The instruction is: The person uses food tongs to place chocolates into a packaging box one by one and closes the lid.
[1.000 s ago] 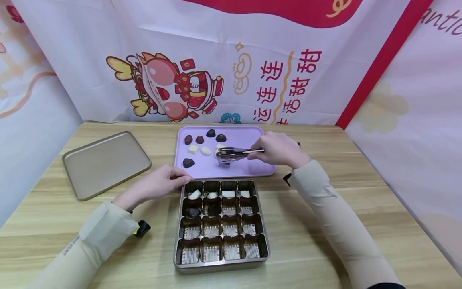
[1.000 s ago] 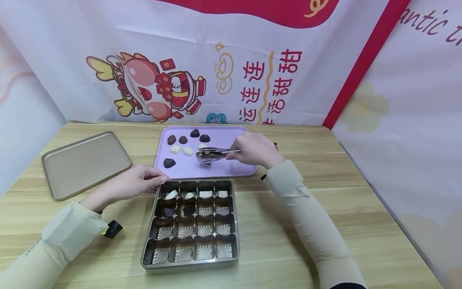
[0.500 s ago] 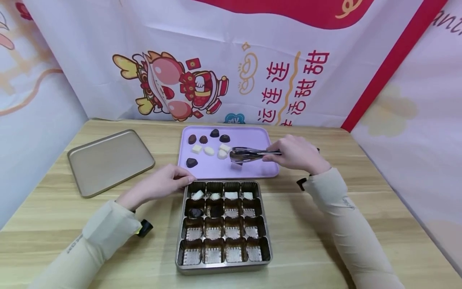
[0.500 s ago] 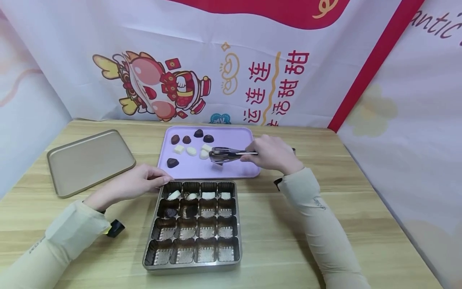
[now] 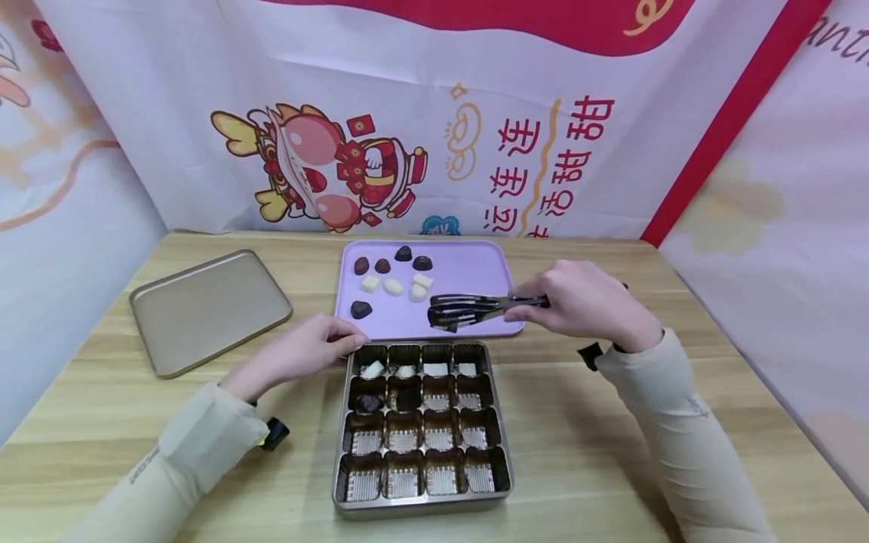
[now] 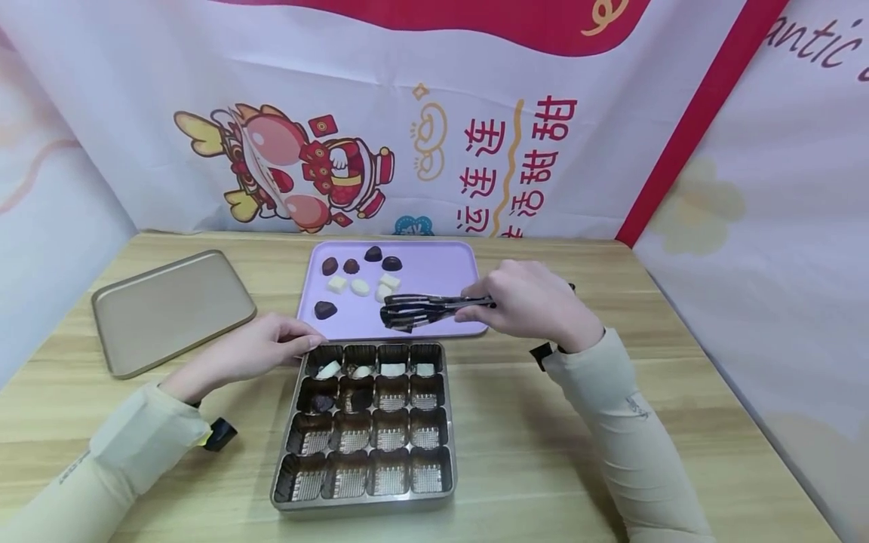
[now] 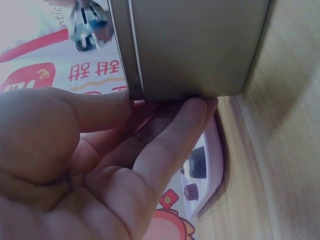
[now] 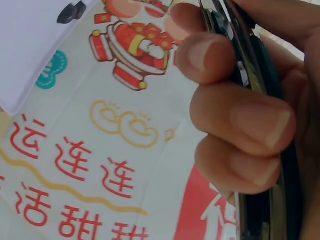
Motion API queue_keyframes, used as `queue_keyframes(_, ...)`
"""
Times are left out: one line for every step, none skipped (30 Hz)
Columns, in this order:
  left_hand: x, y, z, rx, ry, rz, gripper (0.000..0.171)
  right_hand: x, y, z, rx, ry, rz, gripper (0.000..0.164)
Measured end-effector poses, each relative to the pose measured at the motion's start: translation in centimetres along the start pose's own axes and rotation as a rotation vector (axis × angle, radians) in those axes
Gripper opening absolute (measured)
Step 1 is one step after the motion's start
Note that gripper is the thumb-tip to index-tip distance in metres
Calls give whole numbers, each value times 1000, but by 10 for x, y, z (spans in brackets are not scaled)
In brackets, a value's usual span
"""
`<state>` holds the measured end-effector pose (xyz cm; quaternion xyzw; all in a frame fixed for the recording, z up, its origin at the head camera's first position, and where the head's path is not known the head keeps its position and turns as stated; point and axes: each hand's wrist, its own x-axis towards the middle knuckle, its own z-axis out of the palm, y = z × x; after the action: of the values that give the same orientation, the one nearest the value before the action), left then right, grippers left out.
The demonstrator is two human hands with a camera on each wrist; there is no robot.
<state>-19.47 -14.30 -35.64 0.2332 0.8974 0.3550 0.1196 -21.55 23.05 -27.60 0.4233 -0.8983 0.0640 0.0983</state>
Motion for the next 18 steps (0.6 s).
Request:
queue_keyframes(0,0,0,-1,-3,-6,20,-2,-2,-1,5,3,-16,28)
queue_keyframes(-1,-1,0,-2,-6,-9,20,-3,-4,-2,10,6,-29,28)
queue_keyframes(-1,-1,0,-2,-6,-11,20,-5,-6,-3,17,10,-42,27)
queue_keyframes(-2,-2,0,-3,-5,-14,20,-6,-8,-4,23,17,-57,27)
queue_keyframes(-2,-2,0,-2,-3,-14,20,-7,-10,-5,31,24,-72,25)
queue_keyframes(-2,-1,0,-1,-1,-15,21,-8,-12,-6,39,32,-88,25)
queue_keyframes(-2,-1,0,-1,-1,-17,21,-9,-13,-7,47,37,-107,25)
queue_keyframes(-1,-1,0,-2,-1,-17,21,-10,-15,-8,54,41,-124,26)
queue_keyframes(-1,0,0,-1,-1,-17,21,-11,-17,-9,61,38,-142,26)
queue_keyframes(-1,0,0,-2,-2,-18,21,-11,-19,-10,71,30,-157,27)
queue_keyframes(-1,0,0,0,-3,-16,21,-12,-21,-11,77,17,-169,27)
queue_keyframes(0,0,0,3,-3,-15,21,-12,-23,-11,80,1,-179,28)
queue_keyframes(0,0,0,5,0,-15,20,-12,-25,-12,82,-16,-187,26)
queue_keyframes(0,0,0,7,3,-14,20,-12,-27,-12,83,-34,-189,24)
queue_keyframes(0,0,0,8,5,-13,19,-11,-29,-11,84,-54,-187,22)
queue_keyframes(0,-1,1,9,6,-12,19,-11,-30,-11,83,-72,-187,21)
queue_keyframes(-1,-1,1,10,9,-11,19,-10,-31,-11,79,-84,-188,22)
queue_keyframes(-1,-1,1,11,11,-11,19,-10,-32,-10,78,-94,-188,23)
